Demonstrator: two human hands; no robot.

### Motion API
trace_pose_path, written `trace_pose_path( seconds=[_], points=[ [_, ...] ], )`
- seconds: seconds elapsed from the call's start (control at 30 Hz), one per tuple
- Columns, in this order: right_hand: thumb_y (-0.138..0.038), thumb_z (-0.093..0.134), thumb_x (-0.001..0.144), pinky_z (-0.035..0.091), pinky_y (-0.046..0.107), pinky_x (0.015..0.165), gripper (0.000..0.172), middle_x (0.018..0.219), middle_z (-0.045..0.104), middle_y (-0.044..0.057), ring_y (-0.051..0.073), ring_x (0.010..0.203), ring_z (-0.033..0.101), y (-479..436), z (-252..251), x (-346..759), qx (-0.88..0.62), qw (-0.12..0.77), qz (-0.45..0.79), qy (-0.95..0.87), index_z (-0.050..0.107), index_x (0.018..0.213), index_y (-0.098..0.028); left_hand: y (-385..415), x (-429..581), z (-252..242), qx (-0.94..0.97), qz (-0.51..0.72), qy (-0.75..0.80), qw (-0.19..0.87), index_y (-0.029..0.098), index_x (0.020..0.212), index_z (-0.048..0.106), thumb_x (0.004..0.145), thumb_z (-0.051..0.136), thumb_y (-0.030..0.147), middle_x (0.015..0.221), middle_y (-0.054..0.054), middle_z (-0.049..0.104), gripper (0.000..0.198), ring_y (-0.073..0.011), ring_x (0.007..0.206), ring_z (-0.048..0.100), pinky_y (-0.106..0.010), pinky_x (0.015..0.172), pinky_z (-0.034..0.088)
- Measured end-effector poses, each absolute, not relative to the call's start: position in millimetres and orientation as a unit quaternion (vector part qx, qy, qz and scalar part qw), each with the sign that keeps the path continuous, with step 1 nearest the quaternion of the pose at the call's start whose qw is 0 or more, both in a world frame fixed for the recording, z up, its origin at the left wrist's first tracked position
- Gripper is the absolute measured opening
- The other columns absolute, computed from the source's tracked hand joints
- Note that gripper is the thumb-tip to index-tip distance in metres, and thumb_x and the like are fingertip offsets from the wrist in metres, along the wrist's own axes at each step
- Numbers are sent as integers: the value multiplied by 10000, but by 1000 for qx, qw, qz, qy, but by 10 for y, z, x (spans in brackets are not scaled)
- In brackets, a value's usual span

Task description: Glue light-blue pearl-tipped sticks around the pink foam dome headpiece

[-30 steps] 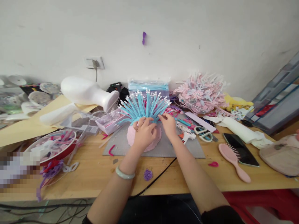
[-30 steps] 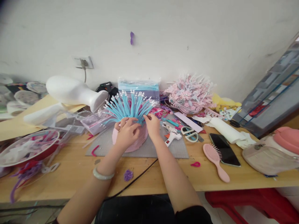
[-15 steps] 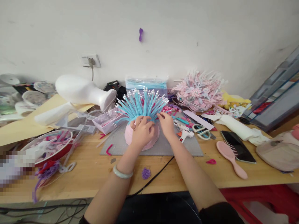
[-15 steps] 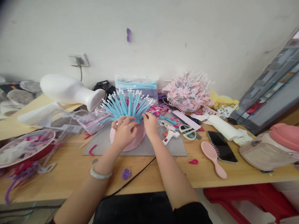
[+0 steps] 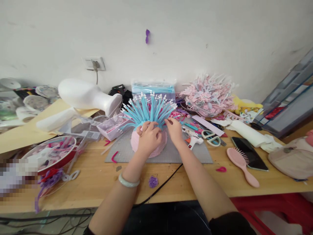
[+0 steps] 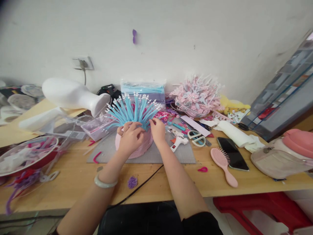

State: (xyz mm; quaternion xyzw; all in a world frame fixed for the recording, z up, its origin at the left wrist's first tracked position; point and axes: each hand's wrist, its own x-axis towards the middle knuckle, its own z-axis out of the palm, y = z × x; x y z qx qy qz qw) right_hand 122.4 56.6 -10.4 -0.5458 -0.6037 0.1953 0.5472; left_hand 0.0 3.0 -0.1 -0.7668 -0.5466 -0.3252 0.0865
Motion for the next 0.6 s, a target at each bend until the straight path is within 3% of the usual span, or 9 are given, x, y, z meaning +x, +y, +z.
trace_pose_path(
  seconds=[0.6],
  points=[
    [-306, 524, 746, 391, 284, 671, 154, 739, 653, 45, 180, 701, 562, 542, -101, 1208, -566, 552, 176, -587, 602, 693, -184, 40, 0, -5, -764, -322, -552, 87, 232, 713, 639, 764, 442, 182, 1116, 3, 602, 210, -263, 1125, 416, -475, 940, 234]
  ],
)
